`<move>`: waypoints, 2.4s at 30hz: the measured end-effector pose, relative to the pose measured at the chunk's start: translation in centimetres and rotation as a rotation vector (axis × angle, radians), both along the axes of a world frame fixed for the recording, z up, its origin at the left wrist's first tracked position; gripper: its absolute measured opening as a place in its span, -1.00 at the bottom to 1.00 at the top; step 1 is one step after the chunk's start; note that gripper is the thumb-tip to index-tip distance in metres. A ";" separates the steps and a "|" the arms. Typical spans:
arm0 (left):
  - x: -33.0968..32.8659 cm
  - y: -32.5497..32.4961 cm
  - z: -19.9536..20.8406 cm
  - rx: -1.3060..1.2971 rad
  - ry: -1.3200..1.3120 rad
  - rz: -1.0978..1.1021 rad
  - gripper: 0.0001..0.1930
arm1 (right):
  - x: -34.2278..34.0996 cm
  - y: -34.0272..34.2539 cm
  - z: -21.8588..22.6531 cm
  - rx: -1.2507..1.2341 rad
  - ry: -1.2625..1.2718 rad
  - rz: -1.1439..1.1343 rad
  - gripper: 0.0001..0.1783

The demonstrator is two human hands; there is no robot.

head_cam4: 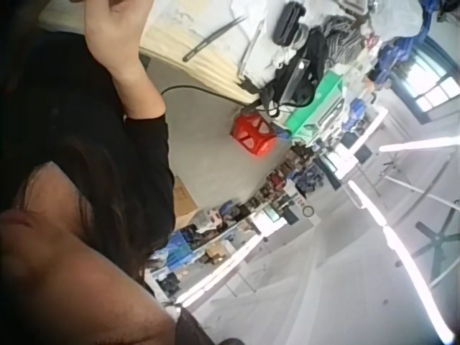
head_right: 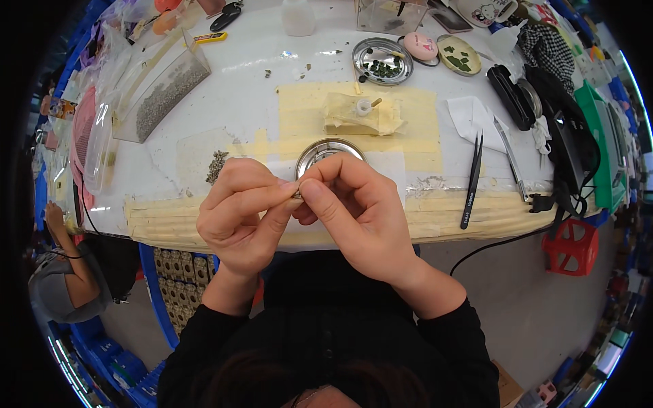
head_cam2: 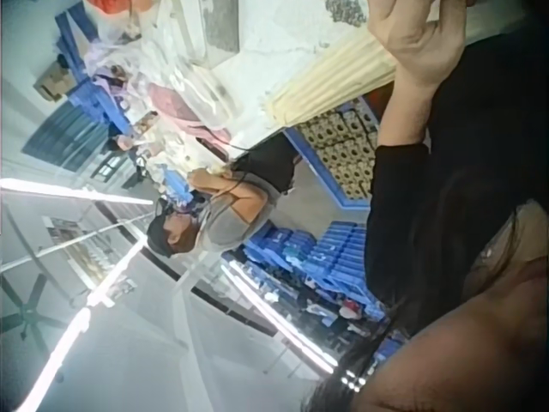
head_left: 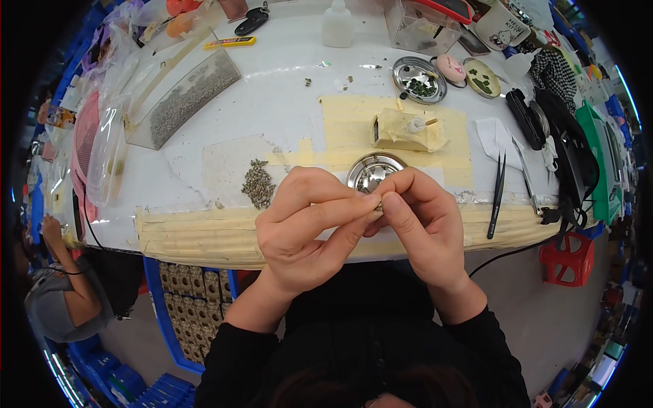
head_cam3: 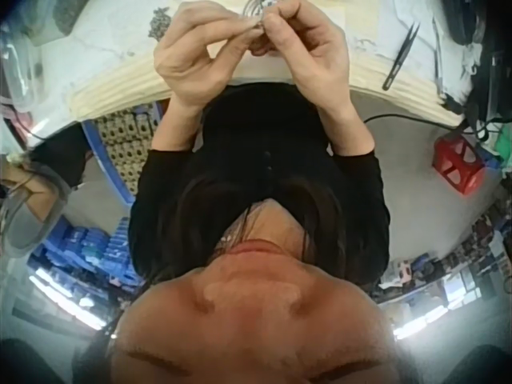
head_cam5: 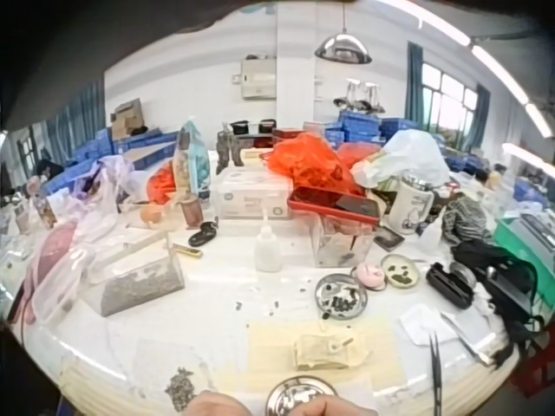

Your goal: Assembling small metal components by hand at a workbench.

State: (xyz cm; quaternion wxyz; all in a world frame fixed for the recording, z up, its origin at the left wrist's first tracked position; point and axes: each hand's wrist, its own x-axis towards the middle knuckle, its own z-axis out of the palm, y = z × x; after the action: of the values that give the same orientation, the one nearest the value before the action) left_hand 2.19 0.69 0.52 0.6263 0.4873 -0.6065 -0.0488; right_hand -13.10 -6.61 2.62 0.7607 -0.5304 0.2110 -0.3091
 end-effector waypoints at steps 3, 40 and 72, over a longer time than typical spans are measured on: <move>-0.2 0.0 0.1 0.004 0.005 0.042 -0.73 | 0.0 0.1 -0.4 -0.149 0.000 -0.104 -0.90; -0.8 -0.4 0.0 -0.059 -0.218 0.167 -0.75 | -0.8 -1.1 -0.9 0.081 -0.043 0.008 -0.88; -0.5 -0.2 0.2 -0.060 -0.122 0.020 -0.68 | -1.6 -1.0 -1.2 0.140 -0.114 0.111 -0.87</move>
State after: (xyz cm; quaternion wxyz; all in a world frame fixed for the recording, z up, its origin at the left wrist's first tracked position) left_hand 1.64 0.49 0.70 0.6032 0.4763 -0.6397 0.0056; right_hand -14.67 -7.62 1.39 0.8226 -0.4683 0.1589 -0.2807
